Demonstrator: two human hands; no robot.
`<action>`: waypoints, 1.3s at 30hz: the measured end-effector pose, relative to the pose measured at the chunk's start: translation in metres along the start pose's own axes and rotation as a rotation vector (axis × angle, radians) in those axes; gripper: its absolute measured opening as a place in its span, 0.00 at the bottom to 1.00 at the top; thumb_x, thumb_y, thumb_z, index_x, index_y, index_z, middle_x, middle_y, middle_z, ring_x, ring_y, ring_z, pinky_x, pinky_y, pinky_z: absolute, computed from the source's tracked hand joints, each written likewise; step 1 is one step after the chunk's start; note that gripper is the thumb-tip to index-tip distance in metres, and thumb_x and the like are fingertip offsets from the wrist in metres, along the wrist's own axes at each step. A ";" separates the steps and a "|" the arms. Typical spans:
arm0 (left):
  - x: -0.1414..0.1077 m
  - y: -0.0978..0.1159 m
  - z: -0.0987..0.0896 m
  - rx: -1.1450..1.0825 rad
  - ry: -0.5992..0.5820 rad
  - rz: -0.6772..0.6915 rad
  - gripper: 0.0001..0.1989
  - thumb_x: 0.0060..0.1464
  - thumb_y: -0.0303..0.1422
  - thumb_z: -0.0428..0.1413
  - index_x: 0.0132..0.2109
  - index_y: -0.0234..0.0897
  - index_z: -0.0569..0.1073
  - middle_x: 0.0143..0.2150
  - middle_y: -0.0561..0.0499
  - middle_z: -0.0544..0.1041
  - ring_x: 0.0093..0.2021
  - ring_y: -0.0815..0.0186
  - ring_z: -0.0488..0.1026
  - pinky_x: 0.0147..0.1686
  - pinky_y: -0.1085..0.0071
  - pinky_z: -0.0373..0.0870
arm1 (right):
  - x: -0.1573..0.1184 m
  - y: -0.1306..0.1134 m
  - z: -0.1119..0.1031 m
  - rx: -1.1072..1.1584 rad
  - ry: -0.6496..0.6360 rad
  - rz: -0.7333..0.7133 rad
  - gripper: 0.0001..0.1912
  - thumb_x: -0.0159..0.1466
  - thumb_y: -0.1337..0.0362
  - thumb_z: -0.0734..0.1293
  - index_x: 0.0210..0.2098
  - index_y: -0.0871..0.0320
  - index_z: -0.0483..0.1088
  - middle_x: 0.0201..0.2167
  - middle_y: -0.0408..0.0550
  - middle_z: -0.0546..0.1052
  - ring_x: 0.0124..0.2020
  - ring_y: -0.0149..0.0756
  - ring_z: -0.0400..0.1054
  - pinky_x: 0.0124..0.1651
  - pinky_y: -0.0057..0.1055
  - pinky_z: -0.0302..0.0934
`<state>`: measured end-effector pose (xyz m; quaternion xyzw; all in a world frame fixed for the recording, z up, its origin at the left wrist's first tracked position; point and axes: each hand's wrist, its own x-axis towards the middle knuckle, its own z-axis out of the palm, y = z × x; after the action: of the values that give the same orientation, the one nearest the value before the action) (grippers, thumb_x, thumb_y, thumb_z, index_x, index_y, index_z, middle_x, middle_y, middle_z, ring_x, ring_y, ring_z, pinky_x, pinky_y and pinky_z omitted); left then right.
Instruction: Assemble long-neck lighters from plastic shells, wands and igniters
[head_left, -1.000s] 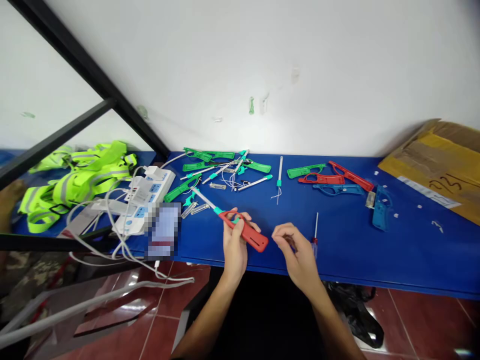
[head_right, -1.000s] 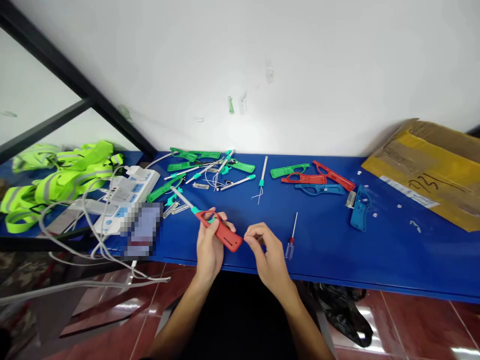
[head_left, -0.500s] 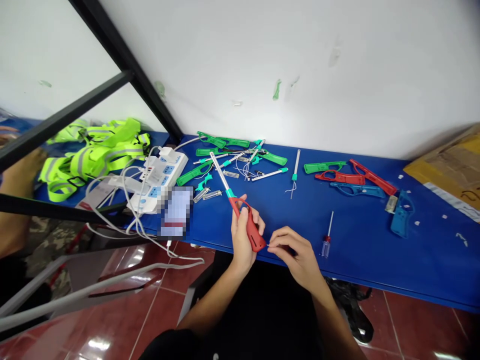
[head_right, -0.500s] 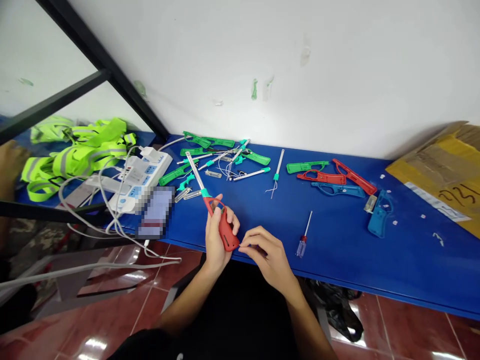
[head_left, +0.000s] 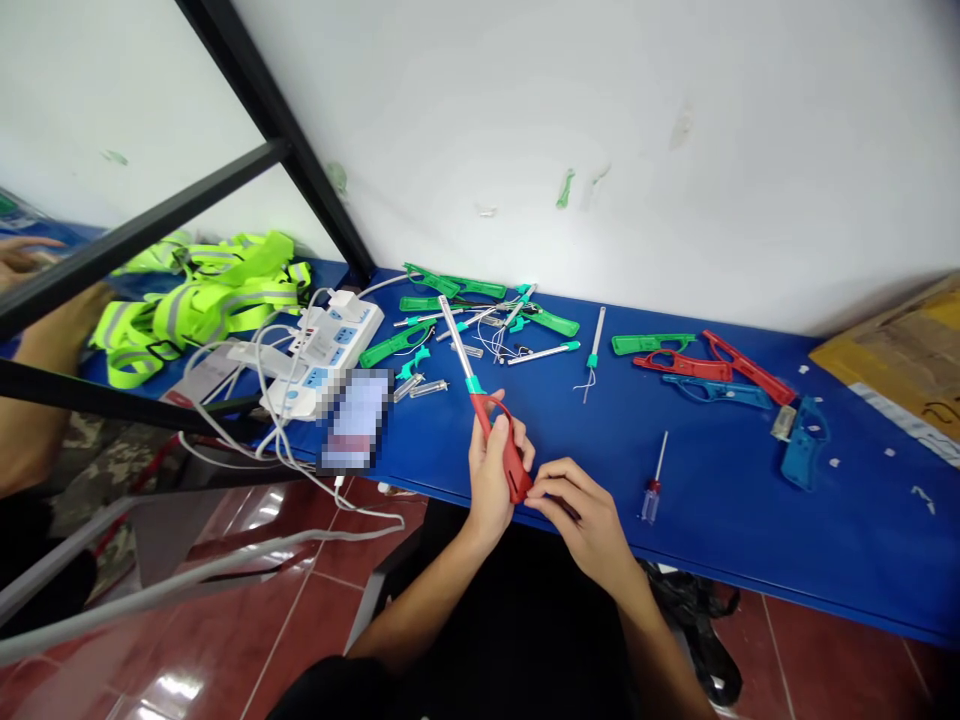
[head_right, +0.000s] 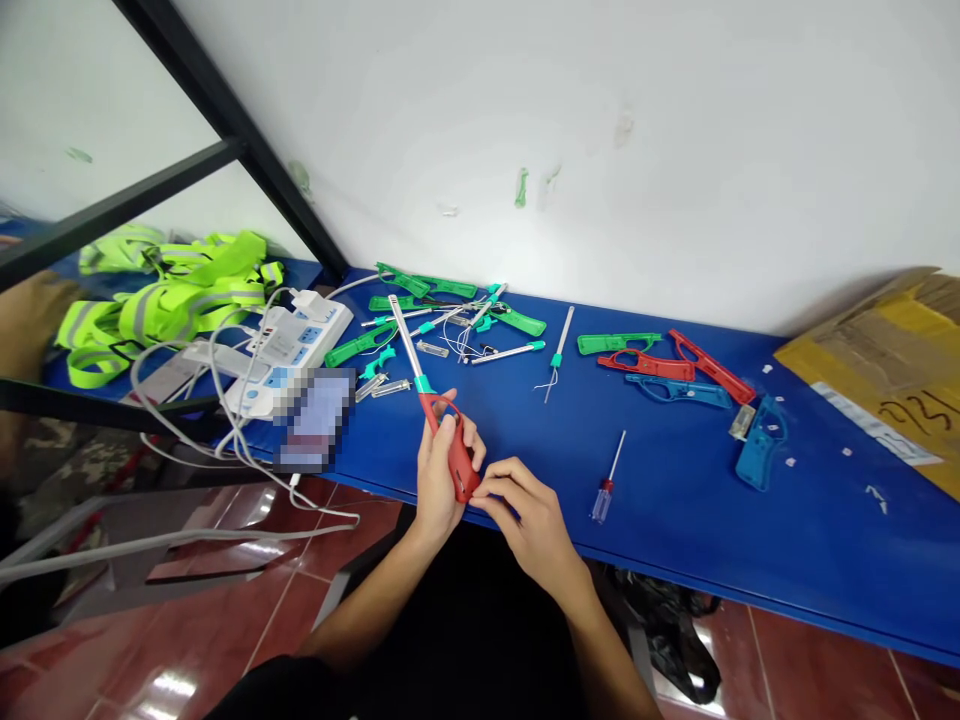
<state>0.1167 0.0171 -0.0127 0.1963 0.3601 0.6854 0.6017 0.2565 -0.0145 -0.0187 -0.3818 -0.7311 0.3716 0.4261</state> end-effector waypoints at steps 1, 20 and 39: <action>0.000 0.000 0.000 0.000 -0.005 -0.002 0.26 0.70 0.44 0.62 0.68 0.43 0.68 0.32 0.58 0.71 0.23 0.74 0.67 0.25 0.77 0.64 | 0.000 0.000 0.000 0.006 -0.002 0.000 0.06 0.75 0.67 0.69 0.44 0.51 0.79 0.43 0.46 0.79 0.42 0.35 0.76 0.48 0.30 0.69; -0.006 -0.004 -0.005 0.052 -0.013 0.143 0.23 0.71 0.50 0.59 0.62 0.41 0.71 0.33 0.56 0.75 0.24 0.73 0.68 0.26 0.75 0.67 | 0.006 0.005 0.005 0.142 -0.179 0.375 0.14 0.74 0.51 0.70 0.52 0.52 0.75 0.29 0.37 0.75 0.27 0.32 0.66 0.35 0.30 0.62; 0.023 0.013 -0.045 0.704 -0.256 0.121 0.24 0.60 0.51 0.66 0.49 0.36 0.72 0.47 0.44 0.82 0.36 0.64 0.81 0.35 0.70 0.77 | -0.018 0.005 -0.026 -0.058 -0.043 0.285 0.21 0.70 0.44 0.71 0.48 0.55 0.80 0.37 0.46 0.82 0.37 0.38 0.72 0.42 0.36 0.66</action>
<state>0.0714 0.0272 -0.0367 0.4958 0.4833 0.5240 0.4959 0.2876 -0.0229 -0.0196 -0.4857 -0.6891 0.4150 0.3420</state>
